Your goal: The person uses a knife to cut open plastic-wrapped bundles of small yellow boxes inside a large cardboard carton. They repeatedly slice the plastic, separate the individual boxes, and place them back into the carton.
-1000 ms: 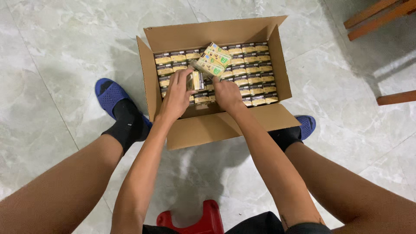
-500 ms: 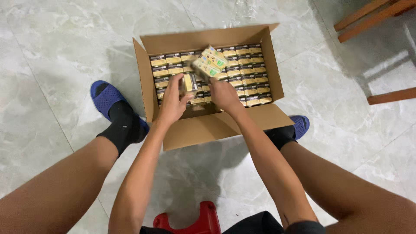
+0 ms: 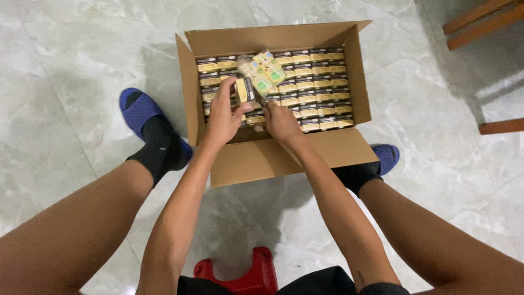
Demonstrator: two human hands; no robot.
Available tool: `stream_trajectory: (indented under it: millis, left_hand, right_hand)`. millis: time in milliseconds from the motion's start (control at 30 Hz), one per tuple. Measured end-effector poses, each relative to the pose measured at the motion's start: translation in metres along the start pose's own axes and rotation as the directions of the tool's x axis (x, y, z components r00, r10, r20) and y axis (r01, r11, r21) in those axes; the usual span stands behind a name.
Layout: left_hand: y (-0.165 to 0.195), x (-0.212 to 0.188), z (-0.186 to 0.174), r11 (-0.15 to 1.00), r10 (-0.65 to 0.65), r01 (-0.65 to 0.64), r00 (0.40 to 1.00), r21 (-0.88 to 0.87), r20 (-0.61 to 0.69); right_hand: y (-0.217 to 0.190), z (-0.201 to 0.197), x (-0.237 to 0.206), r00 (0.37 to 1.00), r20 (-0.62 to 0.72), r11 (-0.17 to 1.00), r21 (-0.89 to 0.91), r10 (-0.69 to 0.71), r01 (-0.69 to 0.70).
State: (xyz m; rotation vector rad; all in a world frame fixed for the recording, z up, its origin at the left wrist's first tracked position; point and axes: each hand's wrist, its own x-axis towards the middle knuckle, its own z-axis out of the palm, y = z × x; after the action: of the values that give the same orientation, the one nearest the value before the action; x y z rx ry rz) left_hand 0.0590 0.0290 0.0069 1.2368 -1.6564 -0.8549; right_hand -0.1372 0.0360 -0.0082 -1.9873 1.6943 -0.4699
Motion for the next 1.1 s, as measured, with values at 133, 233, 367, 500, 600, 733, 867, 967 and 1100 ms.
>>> stream_trajectory:
  millis: [133,233,367,500,600,733,867,967,1100]
  left_hand:
    - [-0.007,-0.005,0.012,0.993,-0.084,0.086,0.996,-0.078,0.032]
    - [-0.015,-0.010,0.016,0.964,-0.181,0.191,0.981,-0.184,0.069]
    - [-0.019,-0.013,0.016,0.989,-0.085,0.095,0.992,-0.117,0.090]
    - [-0.014,-0.009,0.007,0.992,-0.075,0.087,0.988,-0.087,0.134]
    - [-0.003,-0.005,0.000,0.995,-0.095,0.099,0.980,-0.018,0.173]
    - [0.020,0.002,-0.012,0.983,-0.147,0.112,0.954,0.145,0.260]
    - [0.043,0.007,-0.019,0.985,-0.093,0.043,0.948,0.165,0.306]
    - [0.053,0.010,-0.024,0.980,-0.085,0.015,0.933,0.201,0.349]
    - [0.052,0.013,-0.032,0.979,-0.026,-0.046,0.938,0.197,0.346]
  right_hand:
    - [0.005,-0.005,0.010,0.999,0.000,0.975,-0.218,0.034,-0.033]
    - [0.008,-0.008,0.012,1.000,-0.025,0.954,-0.301,0.005,-0.013]
    - [0.012,-0.012,0.013,0.999,-0.038,0.946,-0.324,0.004,-0.016]
    - [0.015,-0.021,0.015,0.999,0.012,0.924,-0.381,0.035,-0.027]
    - [0.017,-0.027,0.015,0.999,0.010,0.917,-0.396,0.046,-0.039]
    - [0.018,-0.030,0.014,0.998,0.011,0.918,-0.393,0.061,-0.052]
    - [0.022,-0.028,0.013,0.997,0.014,0.918,-0.390,0.079,-0.067]
    - [0.029,-0.026,0.014,0.994,0.043,0.911,-0.406,0.095,-0.070]
    - [0.041,-0.027,0.012,0.998,0.035,0.901,-0.429,-0.051,0.061]
